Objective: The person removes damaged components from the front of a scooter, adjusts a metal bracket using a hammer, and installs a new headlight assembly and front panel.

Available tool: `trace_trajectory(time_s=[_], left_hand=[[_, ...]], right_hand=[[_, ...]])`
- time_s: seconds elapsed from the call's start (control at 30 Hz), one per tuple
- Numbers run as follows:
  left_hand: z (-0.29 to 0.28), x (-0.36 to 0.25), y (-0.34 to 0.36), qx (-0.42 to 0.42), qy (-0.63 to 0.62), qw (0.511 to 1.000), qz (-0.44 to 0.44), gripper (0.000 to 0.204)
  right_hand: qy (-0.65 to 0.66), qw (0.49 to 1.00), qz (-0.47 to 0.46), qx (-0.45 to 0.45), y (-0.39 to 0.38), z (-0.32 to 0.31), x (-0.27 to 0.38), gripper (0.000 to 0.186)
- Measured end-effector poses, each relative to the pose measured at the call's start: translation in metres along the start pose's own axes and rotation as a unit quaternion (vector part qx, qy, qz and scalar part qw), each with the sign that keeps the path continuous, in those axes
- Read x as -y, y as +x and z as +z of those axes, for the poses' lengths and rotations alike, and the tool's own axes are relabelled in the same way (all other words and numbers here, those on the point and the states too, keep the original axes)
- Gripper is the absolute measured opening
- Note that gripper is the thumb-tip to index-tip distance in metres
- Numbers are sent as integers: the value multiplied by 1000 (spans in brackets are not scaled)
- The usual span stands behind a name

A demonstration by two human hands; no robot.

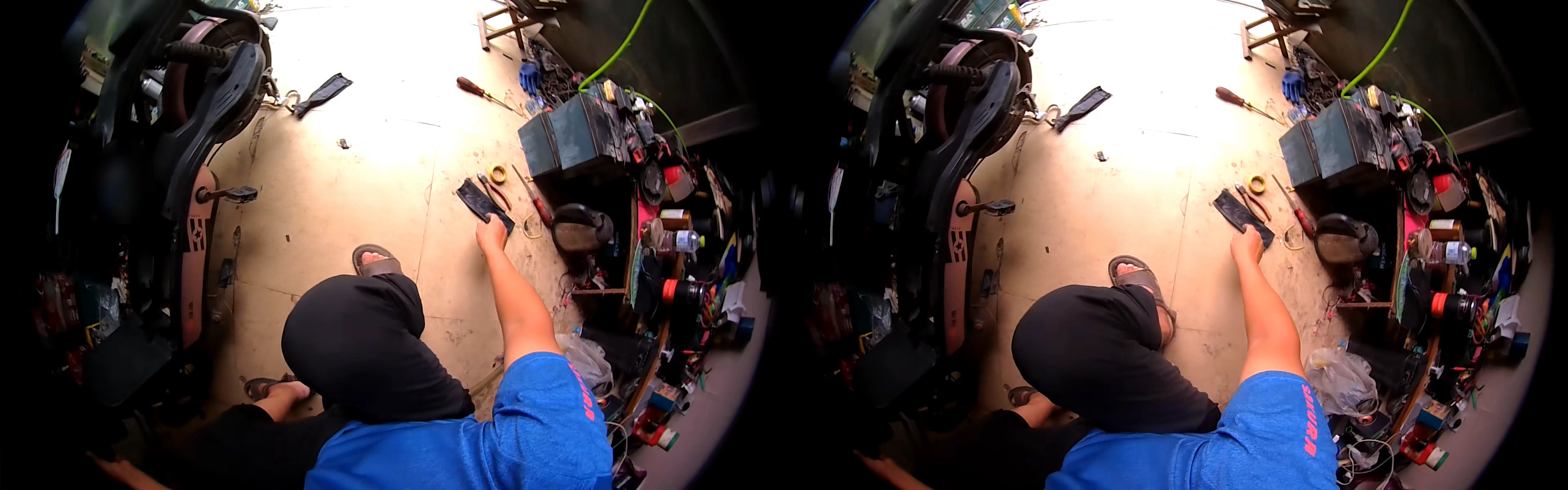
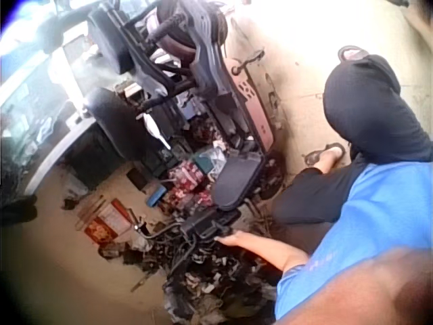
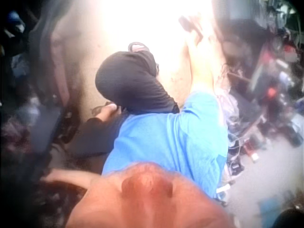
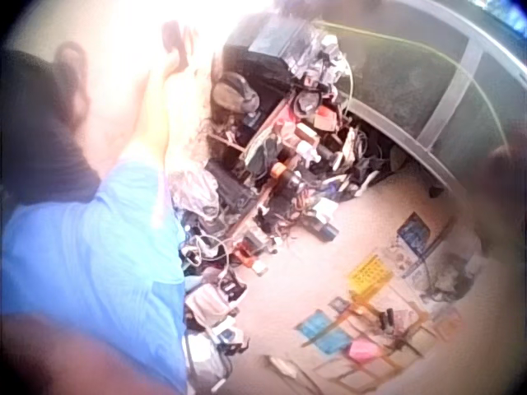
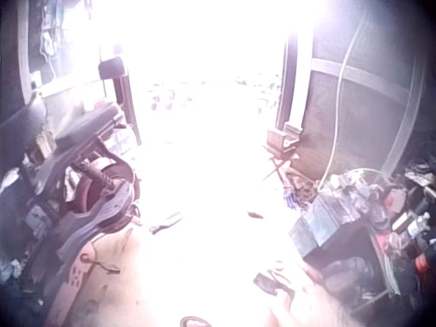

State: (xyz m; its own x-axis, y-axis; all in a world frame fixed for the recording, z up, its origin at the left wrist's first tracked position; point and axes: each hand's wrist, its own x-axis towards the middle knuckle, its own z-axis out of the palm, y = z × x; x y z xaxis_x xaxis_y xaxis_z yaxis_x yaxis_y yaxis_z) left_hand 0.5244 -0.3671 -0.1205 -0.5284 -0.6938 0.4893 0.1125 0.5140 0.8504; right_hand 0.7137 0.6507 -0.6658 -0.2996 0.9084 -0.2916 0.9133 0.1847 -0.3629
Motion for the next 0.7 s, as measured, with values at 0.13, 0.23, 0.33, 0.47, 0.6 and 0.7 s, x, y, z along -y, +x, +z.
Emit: trace_trajectory(time_s=[0.13,0.23,0.33,0.47,0.6,0.7], left_hand=[[36,-23,-34,36,-6,999,-24,61],[46,-60,-63,51,-6,998,-35,55],[58,-85,-87,66,-3,996,-53,50],[80,-112,-117,76,4,993,-87,44],[95,-117,-125,87,62,992,-68,43],[89,-113,-121,84,107,990,-42,44]], right_hand=[[12,1000,16,-22,7,-16,-17,43],[6,999,28,-33,15,-27,-30,44],[-30,992,-15,-121,55,-39,-58,46],[-72,989,-5,-128,105,-68,-75,47],[-91,990,13,-108,137,-77,-77,47],[-66,989,-38,-124,146,-70,-56,50]])
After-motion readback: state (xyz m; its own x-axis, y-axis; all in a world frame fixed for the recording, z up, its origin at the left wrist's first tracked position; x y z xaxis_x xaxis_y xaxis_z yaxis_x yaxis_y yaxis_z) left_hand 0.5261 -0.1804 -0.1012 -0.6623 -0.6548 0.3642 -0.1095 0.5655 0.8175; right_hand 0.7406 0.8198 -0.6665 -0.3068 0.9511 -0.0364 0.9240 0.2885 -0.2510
